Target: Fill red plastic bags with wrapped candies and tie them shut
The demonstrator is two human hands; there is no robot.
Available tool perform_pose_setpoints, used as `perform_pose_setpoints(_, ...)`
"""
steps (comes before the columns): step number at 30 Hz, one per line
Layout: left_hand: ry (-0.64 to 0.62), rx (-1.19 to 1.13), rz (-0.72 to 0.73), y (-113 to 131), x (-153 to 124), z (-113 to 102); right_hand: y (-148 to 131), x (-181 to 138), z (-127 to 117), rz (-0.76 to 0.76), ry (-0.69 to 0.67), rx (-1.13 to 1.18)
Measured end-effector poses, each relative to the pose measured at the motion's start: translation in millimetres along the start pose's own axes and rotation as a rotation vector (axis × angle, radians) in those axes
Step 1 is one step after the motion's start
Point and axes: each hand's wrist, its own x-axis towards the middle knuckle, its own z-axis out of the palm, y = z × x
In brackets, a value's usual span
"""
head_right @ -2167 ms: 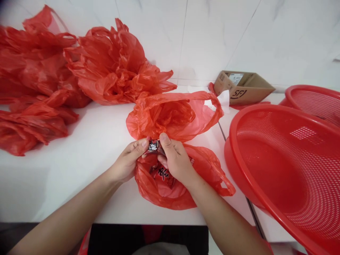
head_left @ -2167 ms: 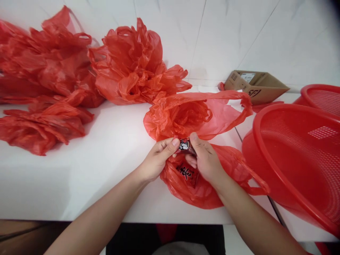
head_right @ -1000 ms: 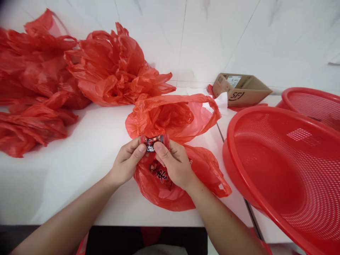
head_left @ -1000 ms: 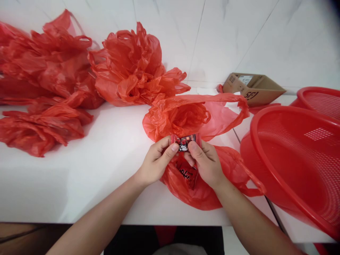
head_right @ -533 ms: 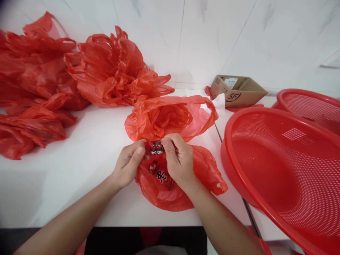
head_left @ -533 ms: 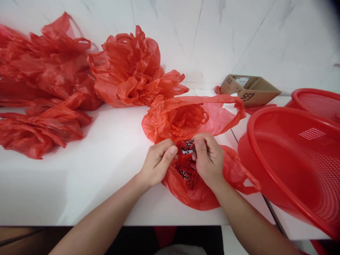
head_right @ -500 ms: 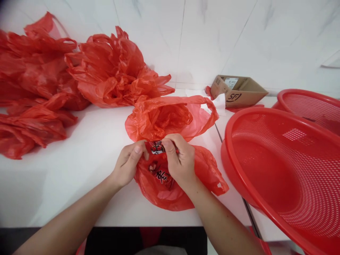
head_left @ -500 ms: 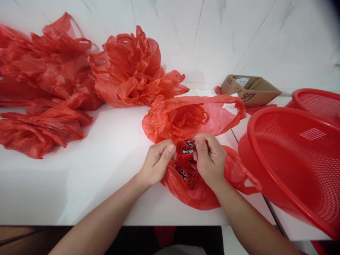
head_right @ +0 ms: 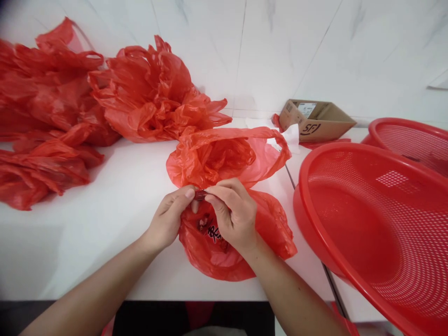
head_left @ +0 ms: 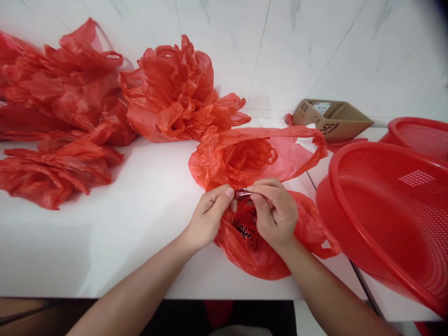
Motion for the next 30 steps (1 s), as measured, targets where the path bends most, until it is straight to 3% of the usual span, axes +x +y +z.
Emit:
perform_pose_setpoints(5,0.099,0.001,0.043,-2,-2,6,0,-2,4,0.074,0.049,0.081)
perform_pose_setpoints(9,0.217,0.285,0.210,-3,-3,5,3,0,5,0.407,0.102,0.357)
perform_pose_setpoints(11,0.213,0.423,0.338,-5,-4,4,5,0,4,0.548,0.039,0.415)
perform_pose_setpoints(14,0.188,0.563,0.461,-7,-5,4,3,0,2,0.559,-0.069,0.371)
perform_pose_setpoints(17,0.183,0.618,0.526,-9,-4,3,-3,0,1,0.549,-0.079,0.308)
perform_pose_setpoints(20,0.146,0.533,0.481,-8,-4,2,-6,0,1,0.580,-0.062,0.295)
perform_pose_setpoints(26,0.061,0.184,0.200,-4,-5,4,-6,-3,2,0.488,-0.147,0.254)
perform_pose_setpoints(30,0.088,0.204,0.171,-4,-7,5,-7,-3,2,0.531,-0.119,0.325)
